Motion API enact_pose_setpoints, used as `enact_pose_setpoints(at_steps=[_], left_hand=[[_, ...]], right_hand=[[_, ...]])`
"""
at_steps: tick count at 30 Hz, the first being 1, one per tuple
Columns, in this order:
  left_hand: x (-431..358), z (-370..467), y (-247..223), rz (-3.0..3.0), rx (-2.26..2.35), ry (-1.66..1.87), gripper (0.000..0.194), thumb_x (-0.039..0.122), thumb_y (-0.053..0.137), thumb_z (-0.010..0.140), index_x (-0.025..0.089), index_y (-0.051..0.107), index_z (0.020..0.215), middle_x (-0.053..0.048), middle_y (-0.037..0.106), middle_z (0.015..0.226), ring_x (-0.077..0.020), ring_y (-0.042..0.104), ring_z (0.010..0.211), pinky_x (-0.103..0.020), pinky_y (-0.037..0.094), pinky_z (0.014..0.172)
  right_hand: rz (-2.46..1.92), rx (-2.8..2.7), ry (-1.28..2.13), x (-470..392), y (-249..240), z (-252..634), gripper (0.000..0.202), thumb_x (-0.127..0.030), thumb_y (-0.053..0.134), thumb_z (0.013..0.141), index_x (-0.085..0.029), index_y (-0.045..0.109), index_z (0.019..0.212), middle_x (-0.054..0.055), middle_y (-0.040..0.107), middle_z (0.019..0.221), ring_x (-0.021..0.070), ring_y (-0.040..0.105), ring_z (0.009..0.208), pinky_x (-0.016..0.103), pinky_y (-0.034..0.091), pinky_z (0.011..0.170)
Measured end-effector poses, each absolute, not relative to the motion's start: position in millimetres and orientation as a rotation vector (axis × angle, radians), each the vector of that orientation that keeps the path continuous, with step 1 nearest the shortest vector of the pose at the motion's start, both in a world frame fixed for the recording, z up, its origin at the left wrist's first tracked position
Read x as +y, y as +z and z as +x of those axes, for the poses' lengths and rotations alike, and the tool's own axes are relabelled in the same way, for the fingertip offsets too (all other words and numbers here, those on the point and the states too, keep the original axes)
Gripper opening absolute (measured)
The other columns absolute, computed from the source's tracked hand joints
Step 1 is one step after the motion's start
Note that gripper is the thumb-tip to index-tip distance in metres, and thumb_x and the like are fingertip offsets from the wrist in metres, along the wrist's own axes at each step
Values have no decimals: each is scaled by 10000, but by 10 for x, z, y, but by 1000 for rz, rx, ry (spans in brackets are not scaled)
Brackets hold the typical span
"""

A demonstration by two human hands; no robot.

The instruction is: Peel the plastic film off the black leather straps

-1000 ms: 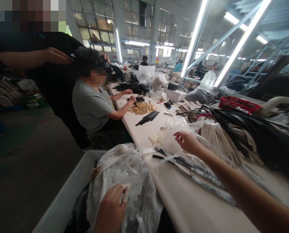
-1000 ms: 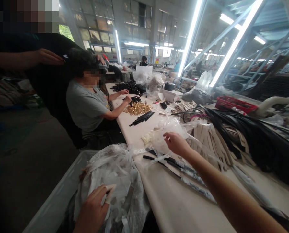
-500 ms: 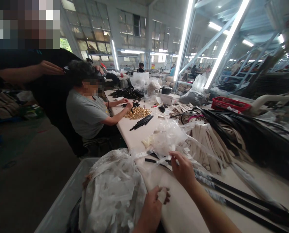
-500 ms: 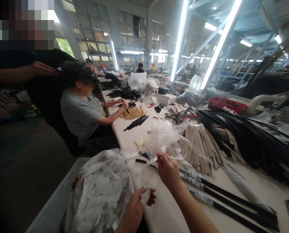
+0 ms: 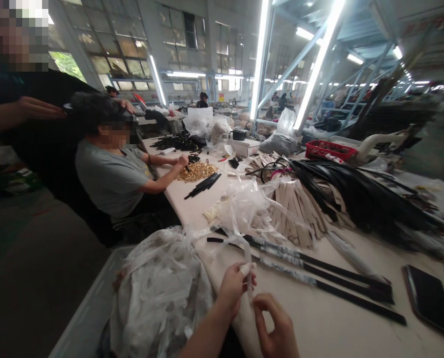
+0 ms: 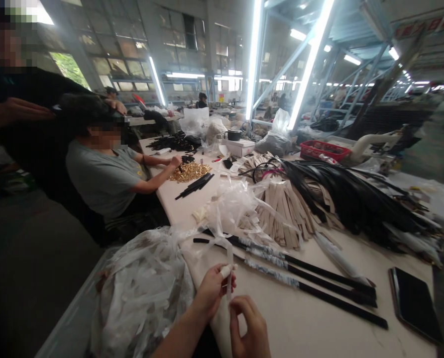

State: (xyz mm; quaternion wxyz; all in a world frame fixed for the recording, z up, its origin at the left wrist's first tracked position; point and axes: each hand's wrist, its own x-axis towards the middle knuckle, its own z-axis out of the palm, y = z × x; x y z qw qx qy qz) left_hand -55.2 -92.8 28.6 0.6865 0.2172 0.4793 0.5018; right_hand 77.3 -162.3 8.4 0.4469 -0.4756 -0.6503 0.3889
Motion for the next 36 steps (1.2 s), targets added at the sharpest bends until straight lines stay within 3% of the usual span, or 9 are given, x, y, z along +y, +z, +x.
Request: enact_pose_setpoints(at_steps=[4, 7, 12, 22, 27, 32, 36], left_hand=[[-947, -461, 204, 487, 1100, 1148, 397, 459, 824, 640, 127, 684, 807, -30, 662, 693, -136, 595, 605, -258, 452, 620], [-972, -410, 163, 494, 1133, 1128, 415, 493, 829, 632, 124, 673, 743, -32, 650, 664, -125, 559, 546, -241, 411, 535], [-959, -405, 94, 538, 1206, 1183, 413, 463, 838, 626, 119, 686, 798, -43, 660, 700, -125, 572, 596, -229, 416, 552], [-873, -493, 32, 648, 1297, 1230, 414, 478, 761, 689, 99, 696, 845, -95, 697, 792, -134, 586, 608, -224, 412, 515], [-879, -448, 19, 726, 1299, 1231, 397, 475, 796, 665, 109, 690, 779, -33, 650, 648, -115, 545, 535, -221, 403, 505], [-902, -432, -18, 760, 1297, 1259, 399, 492, 814, 644, 136, 637, 675, 20, 571, 530, -89, 474, 447, -216, 353, 455], [-915, -446, -71, 723, 1300, 1308, 416, 541, 746, 699, 145, 619, 699, 8, 588, 561, -92, 476, 438, -224, 374, 453]], right_hand=[[-1332, -1106, 1422, -1472, 75, 846, 383, -547, 624, 843, -230, 614, 1058, 97, 684, 1036, 274, 692, 833, 386, 576, 676], [-1231, -1096, 1694, -1388, 113, 874, 435, -579, 674, 798, -197, 673, 1006, 58, 703, 881, 231, 679, 709, 329, 531, 623], [-1227, -1182, 1580, -1434, 140, 860, 373, -538, 685, 810, -174, 669, 730, -7, 612, 579, 155, 577, 542, 270, 443, 586], [-1253, -1053, 1622, -1440, -56, 933, 436, -584, 638, 816, -153, 694, 780, 42, 668, 666, 158, 602, 550, 261, 437, 539], [-1235, -1001, 1734, -1335, -8, 924, 499, -597, 683, 774, -164, 656, 1019, 34, 688, 708, 184, 645, 592, 247, 429, 525], [-1252, -1179, 1631, -1237, 5, 902, 436, -587, 651, 809, -152, 659, 785, 0, 610, 605, 140, 573, 548, 230, 398, 538], [-1238, -1223, 1610, -1261, -145, 927, 418, -575, 629, 819, -167, 626, 732, -14, 565, 572, 143, 541, 518, 248, 417, 538]])
